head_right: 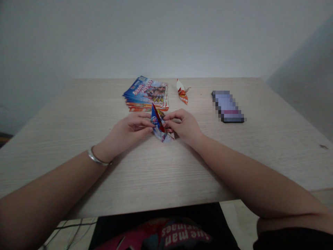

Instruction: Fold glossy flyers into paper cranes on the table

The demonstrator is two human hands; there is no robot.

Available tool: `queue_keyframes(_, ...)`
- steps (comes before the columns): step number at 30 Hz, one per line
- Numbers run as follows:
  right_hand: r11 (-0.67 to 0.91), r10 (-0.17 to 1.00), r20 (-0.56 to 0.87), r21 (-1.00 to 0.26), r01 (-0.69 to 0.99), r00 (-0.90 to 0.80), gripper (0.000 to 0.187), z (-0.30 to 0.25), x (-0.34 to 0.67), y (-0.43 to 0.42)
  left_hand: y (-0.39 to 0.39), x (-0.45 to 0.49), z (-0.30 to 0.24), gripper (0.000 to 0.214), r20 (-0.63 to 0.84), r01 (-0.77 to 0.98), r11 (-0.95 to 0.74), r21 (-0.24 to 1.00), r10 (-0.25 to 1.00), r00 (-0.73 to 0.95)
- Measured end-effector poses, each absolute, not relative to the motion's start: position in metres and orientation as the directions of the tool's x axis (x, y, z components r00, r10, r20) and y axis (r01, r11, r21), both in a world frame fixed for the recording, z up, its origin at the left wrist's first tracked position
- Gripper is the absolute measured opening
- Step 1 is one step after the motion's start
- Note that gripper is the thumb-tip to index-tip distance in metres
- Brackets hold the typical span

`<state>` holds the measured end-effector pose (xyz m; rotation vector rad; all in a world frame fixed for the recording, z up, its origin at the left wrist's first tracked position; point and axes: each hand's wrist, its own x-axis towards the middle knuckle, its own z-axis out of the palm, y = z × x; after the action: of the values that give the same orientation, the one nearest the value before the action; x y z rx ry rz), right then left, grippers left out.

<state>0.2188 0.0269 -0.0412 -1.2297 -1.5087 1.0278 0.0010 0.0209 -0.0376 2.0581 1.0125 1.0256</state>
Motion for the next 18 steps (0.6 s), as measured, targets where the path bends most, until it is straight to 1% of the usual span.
queue_keyframes(2, 0.232, 0.972, 0.21, -0.921, 0.314, -0.101, 0.005, -0.042, 0.221, 0.028, 0.021, 0.0, -0.038, 0.011, 0.36, 0.325, -0.516, 0.793, 0.826, 0.433)
queue_keyframes(4, 0.279, 0.96, 0.259, -0.881, 0.382, -0.105, 0.007, -0.044, 0.223, 0.029, 0.02, 0.0, -0.036, 0.018, 0.364, 0.324, -0.547, 0.772, 0.798, 0.48)
queue_keyframes(6, 0.323, 0.946, 0.299, -0.842, 0.431, -0.125, 0.012, -0.046, 0.226, 0.03, 0.018, 0.0, -0.033, 0.029, 0.372, 0.386, -0.6, 0.701, 0.769, 0.52)
queue_keyframes(8, 0.364, 0.931, 0.326, -0.818, 0.446, -0.162, 0.023, -0.048, 0.228, 0.031, 0.017, 0.0, -0.031, 0.034, 0.372, 0.457, -0.623, 0.635, 0.765, 0.526)
queue_keyframes(10, 0.405, 0.914, 0.354, -0.819, 0.406, -0.199, 0.033, -0.05, 0.231, 0.032, 0.017, 0.0, -0.029, 0.028, 0.345, 0.513, -0.599, 0.615, 0.79, 0.507)
queue_keyframes(11, 0.426, 0.904, 0.37, -0.826, 0.369, -0.214, 0.035, -0.051, 0.232, 0.033, 0.018, 0.0, -0.028, 0.024, 0.328, 0.537, -0.58, 0.613, 0.805, 0.494)
queue_keyframes(14, 0.479, 0.867, 0.402, -0.837, 0.266, -0.295, 0.031, -0.053, 0.235, 0.034, 0.02, -0.001, -0.028, 0.015, 0.278, 0.58, -0.535, 0.614, 0.835, 0.475)
queue_keyframes(16, 0.474, 0.851, 0.378, -0.852, 0.221, -0.366, 0.029, -0.055, 0.237, 0.034, 0.02, -0.001, -0.027, 0.015, 0.254, 0.601, -0.524, 0.604, 0.841, 0.479)
queue_keyframes(18, 0.423, 0.852, 0.324, -0.888, 0.178, -0.41, 0.032, -0.056, 0.238, 0.033, 0.02, 0.0, -0.027, 0.021, 0.246, 0.63, -0.523, 0.574, 0.844, 0.477)
